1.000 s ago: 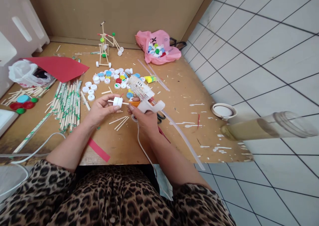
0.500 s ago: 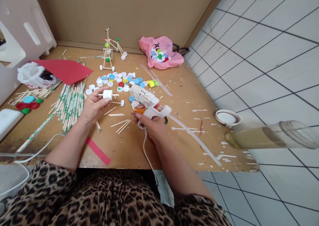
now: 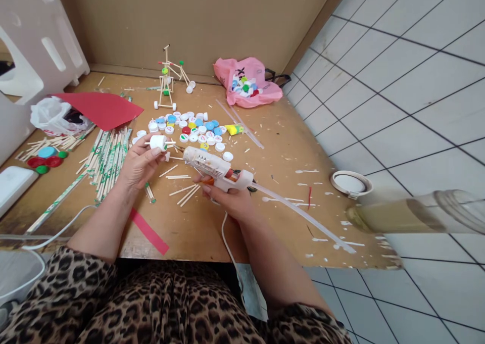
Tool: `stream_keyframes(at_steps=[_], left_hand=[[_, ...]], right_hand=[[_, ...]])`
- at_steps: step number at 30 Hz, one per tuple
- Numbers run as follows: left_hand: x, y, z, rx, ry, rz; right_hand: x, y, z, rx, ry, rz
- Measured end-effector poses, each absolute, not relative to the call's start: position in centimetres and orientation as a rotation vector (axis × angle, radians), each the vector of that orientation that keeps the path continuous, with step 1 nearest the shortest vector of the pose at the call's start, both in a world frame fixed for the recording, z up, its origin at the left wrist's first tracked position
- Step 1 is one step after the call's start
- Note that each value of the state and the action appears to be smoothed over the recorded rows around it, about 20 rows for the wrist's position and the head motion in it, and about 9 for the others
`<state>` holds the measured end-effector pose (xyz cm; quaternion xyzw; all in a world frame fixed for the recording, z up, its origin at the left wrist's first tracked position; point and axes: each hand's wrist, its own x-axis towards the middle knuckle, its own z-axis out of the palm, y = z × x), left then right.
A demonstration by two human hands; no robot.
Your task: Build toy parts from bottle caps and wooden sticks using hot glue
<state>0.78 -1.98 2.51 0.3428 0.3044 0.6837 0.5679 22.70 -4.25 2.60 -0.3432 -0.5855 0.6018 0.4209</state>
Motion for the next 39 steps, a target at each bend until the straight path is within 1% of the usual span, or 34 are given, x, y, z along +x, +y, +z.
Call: stream_keyframes(at_steps=[20, 39], left_hand=[[1.02, -2.00, 1.96, 0.889, 0.749, 1.603], [1.11, -2.08, 1.91, 0.909, 0.746, 1.606]], right_hand=[[22.37, -4.34, 2.66, -1.032, -1.571, 1.321], [22.14, -4.44, 3.04, -1.109, -1.515, 1.326]])
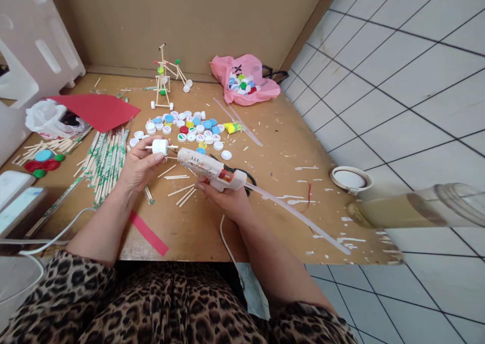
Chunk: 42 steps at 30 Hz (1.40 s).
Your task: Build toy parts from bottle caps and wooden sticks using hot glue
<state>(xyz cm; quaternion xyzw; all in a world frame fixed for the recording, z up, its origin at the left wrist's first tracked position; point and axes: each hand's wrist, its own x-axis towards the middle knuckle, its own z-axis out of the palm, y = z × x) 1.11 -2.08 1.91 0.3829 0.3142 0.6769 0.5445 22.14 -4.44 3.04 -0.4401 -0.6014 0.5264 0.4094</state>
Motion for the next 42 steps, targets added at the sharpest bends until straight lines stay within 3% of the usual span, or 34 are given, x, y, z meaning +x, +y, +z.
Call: stream_keyframes(at_steps=[29, 42], left_hand=[[1.20, -2.08, 1.87, 0.839, 0.765, 1.612], [1.32, -2.22, 1.25, 0.775, 0.713, 1.453]], right_hand=[[22.13, -4.34, 3.20, -1.122, -1.578, 1.255], [22.04, -4.27, 3.07, -1.129, -1.517, 1.298]])
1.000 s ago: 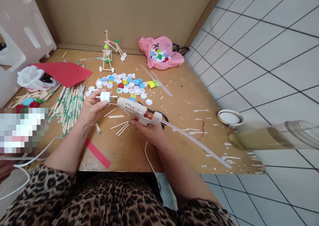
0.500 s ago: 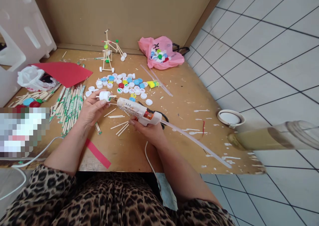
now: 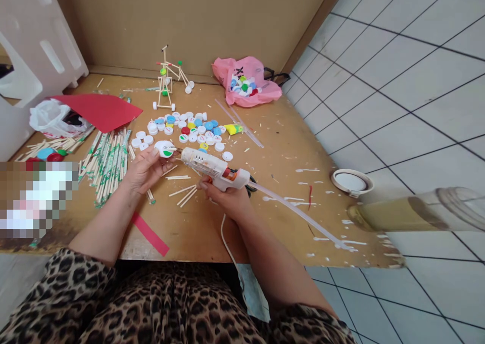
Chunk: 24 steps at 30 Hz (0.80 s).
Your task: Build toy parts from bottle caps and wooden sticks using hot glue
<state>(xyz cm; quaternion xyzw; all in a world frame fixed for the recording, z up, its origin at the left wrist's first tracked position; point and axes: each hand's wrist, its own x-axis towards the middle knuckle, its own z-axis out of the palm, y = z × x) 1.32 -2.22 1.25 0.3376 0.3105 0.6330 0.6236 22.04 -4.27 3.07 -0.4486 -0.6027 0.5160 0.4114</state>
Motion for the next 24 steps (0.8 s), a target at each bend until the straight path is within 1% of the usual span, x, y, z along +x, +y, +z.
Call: stream_keyframes(at_steps=[9, 24], left_hand=[[1.2, -2.0, 0.2, 0.644, 0.666, 1.309], [1.4, -2.0, -0.1, 0.610, 0.681, 1.313]], right_hand=[[22.1, -4.3, 3.0, -1.122, -1.538, 1.302], [21.9, -4.3, 3.1, -1.154, -1.519, 1.331]])
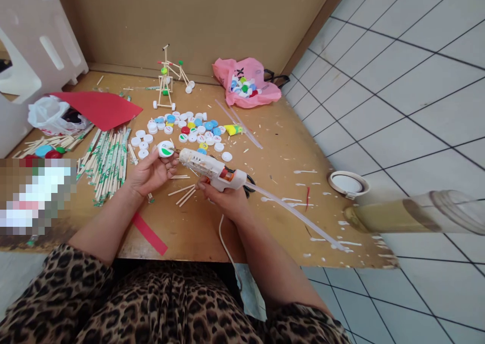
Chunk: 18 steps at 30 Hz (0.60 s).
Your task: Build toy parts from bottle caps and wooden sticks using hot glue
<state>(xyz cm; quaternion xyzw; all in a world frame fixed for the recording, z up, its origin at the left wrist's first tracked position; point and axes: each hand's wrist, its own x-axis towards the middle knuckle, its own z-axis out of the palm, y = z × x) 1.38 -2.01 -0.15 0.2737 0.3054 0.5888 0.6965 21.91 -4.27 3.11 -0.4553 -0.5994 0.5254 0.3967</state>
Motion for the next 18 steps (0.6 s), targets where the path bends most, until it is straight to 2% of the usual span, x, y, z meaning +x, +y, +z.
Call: stream_keyframes(at_steps=[9, 18], left_hand=[[2.1, -2.3, 1.7, 0.401, 0.670, 1.305], [1.9, -2.1, 1.8, 0.476, 0.684, 1.366]], right_hand=[[21.9, -4.2, 3.3, -1.184, -1.506, 1.303], [22.1, -4.2, 3.2, -1.082, -1.530, 1.361]])
